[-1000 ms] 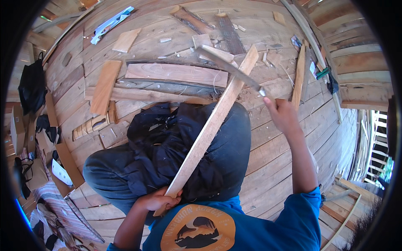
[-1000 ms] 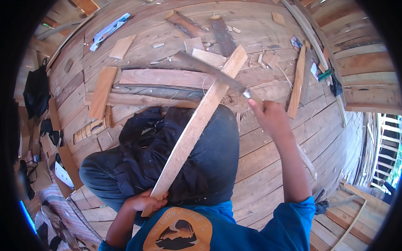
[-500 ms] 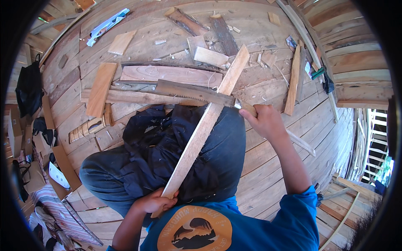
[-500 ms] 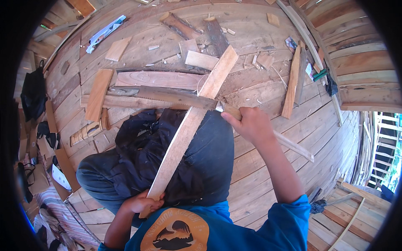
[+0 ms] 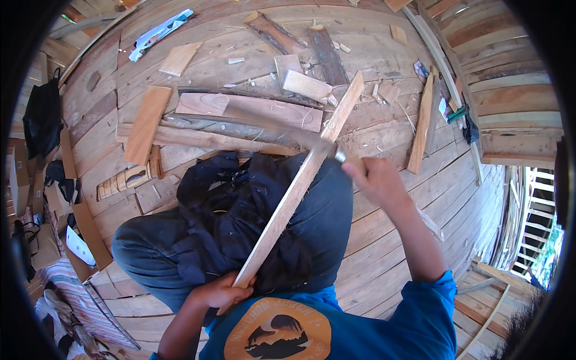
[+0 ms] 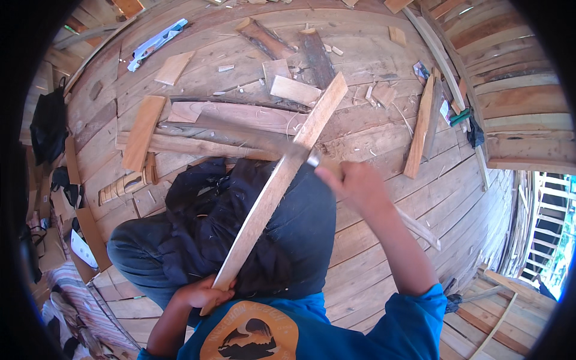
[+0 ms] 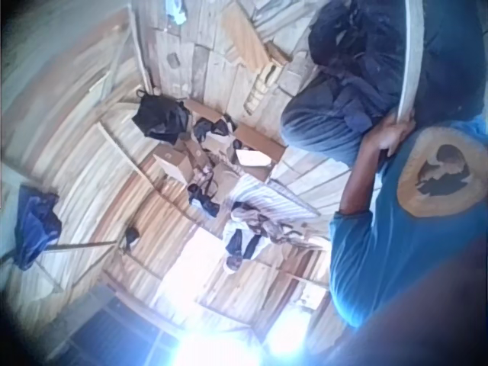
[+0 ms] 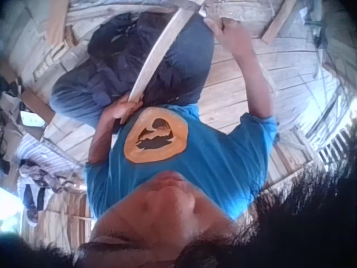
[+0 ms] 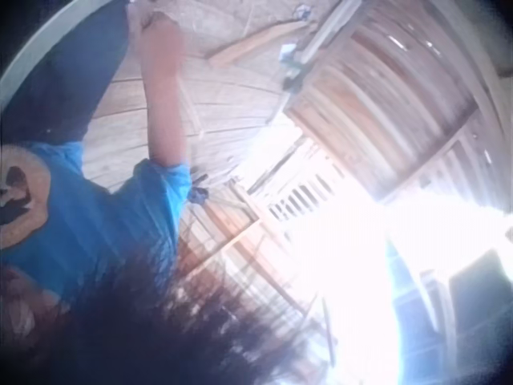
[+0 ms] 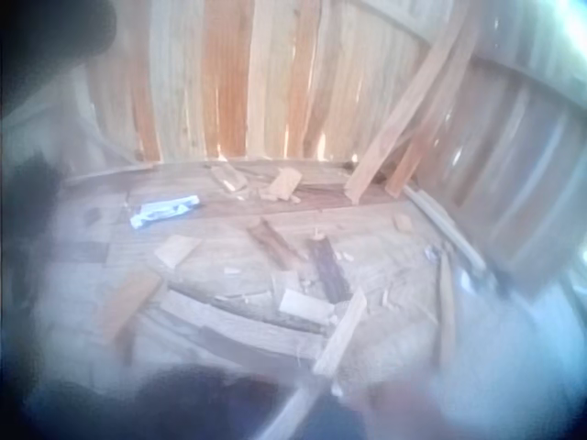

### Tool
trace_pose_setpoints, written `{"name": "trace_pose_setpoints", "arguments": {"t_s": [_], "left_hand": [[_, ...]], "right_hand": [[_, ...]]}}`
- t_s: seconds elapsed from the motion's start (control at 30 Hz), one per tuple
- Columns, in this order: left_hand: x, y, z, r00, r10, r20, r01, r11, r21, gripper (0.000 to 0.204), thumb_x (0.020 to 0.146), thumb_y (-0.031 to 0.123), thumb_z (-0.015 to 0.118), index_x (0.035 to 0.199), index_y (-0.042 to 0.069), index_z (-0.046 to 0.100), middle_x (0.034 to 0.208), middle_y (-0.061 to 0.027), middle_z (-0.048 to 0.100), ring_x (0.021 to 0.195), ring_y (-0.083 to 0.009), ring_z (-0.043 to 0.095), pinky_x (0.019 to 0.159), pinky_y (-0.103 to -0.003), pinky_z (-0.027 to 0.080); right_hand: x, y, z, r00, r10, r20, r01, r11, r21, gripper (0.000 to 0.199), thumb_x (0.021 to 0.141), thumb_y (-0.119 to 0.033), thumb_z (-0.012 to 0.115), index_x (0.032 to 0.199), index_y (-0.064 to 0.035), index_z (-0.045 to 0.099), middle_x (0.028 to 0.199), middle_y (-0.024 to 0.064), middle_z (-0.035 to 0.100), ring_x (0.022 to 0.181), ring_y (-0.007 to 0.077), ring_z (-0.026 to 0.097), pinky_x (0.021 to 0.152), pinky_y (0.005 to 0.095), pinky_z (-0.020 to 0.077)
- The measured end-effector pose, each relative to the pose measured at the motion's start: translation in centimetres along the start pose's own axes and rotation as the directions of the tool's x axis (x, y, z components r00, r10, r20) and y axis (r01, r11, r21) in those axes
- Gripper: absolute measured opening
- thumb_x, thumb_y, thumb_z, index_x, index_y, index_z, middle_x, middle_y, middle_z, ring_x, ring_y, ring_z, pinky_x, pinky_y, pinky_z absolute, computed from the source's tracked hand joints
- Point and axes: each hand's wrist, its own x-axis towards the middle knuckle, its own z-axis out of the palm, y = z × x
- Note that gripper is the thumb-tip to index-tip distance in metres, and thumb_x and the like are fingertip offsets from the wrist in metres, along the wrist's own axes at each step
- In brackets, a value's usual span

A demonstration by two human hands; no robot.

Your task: The person saws a wooden board and a wooden stick by hand while sitting on the floor, using a saw to cut through the wood.

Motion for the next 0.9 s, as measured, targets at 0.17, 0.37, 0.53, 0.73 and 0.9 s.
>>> {"name": "trace_pose_setpoints", "arguments": {"t_s": [0.17, 0.37, 0.53, 0.73, 0.9], "left_hand": [[-0.1, 0.2, -0.1, 1.0, -0.003, 0.005, 0.002, 1.0, 0.014, 0.03, 0.086, 0.004, 0.06, 0.114, 0.005, 0.047, 0.086, -0.0022, 0.055, 0.067, -0.0072, 0.049, 0.06, -0.023, 0.041], [0.0, 0.0, -0.2, 1.0, 0.001, 0.016, -0.001, 1.0, 0.001, 0.031, 0.087, 0.004, 0.06, 0.114, 0.005, 0.047, 0.088, -0.0021, 0.055, 0.068, -0.007, 0.049, 0.06, -0.022, 0.041], [0.0, -0.1, -0.1, 0.999, -0.037, -0.009, 0.037, 0.999, 0.004, 0.031, 0.087, 0.004, 0.061, 0.115, 0.005, 0.048, 0.089, -0.0015, 0.055, 0.069, -0.007, 0.049, 0.061, -0.022, 0.041], [-0.2, 0.7, 0.2, 0.998, -0.058, -0.024, 0.058, 0.998, 0.016, 0.029, 0.089, 0.012, 0.062, 0.114, 0.005, 0.049, 0.084, 0.0019, 0.052, 0.068, -0.0068, 0.047, 0.061, -0.024, 0.041], [-0.2, 0.1, 0.1, 0.995, -0.096, -0.037, 0.097, 0.994, 0.041, 0.033, 0.086, 0.002, 0.061, 0.116, 0.005, 0.048, 0.091, -0.0034, 0.055, 0.071, -0.0088, 0.051, 0.063, -0.024, 0.043]], "right_hand": [[1.3, 1.4, 0.0, 0.999, 0.017, -0.034, -0.015, 0.998, 0.057, 0.069, 0.086, -0.064, 0.057, 0.069, 0.0027, 0.065, 0.061, 0.0244, 0.061, 0.068, 0.0441, 0.065, 0.064, 0.0488, 0.0529], [3.2, 2.8, -0.2, 0.988, 0.114, -0.108, -0.11, 0.993, 0.047, 0.07, 0.087, -0.064, 0.056, 0.072, 0.0038, 0.066, 0.065, 0.0275, 0.061, 0.068, 0.0451, 0.065, 0.065, 0.0507, 0.0521], [1.6, 2.1, -0.2, 0.999, 0.006, -0.034, -0.006, 1.0, -0.002, 0.071, 0.088, -0.064, 0.055, 0.072, 0.0042, 0.066, 0.065, 0.0275, 0.061, 0.068, 0.0444, 0.065, 0.065, 0.0507, 0.0517], [5.4, 5.1, -1.2, 0.98, 0.118, -0.161, -0.118, 0.993, 0.006, 0.069, 0.09, -0.061, 0.055, 0.071, 0.0044, 0.064, 0.064, 0.0257, 0.061, 0.067, 0.0431, 0.065, 0.063, 0.0496, 0.051], [3.5, 3.1, -0.6, 0.998, 0.053, -0.045, -0.049, 0.995, 0.082, 0.071, 0.089, -0.064, 0.054, 0.069, 0.004, 0.063, 0.066, 0.0251, 0.062, 0.07, 0.0435, 0.065, 0.066, 0.0485, 0.0528]]}}
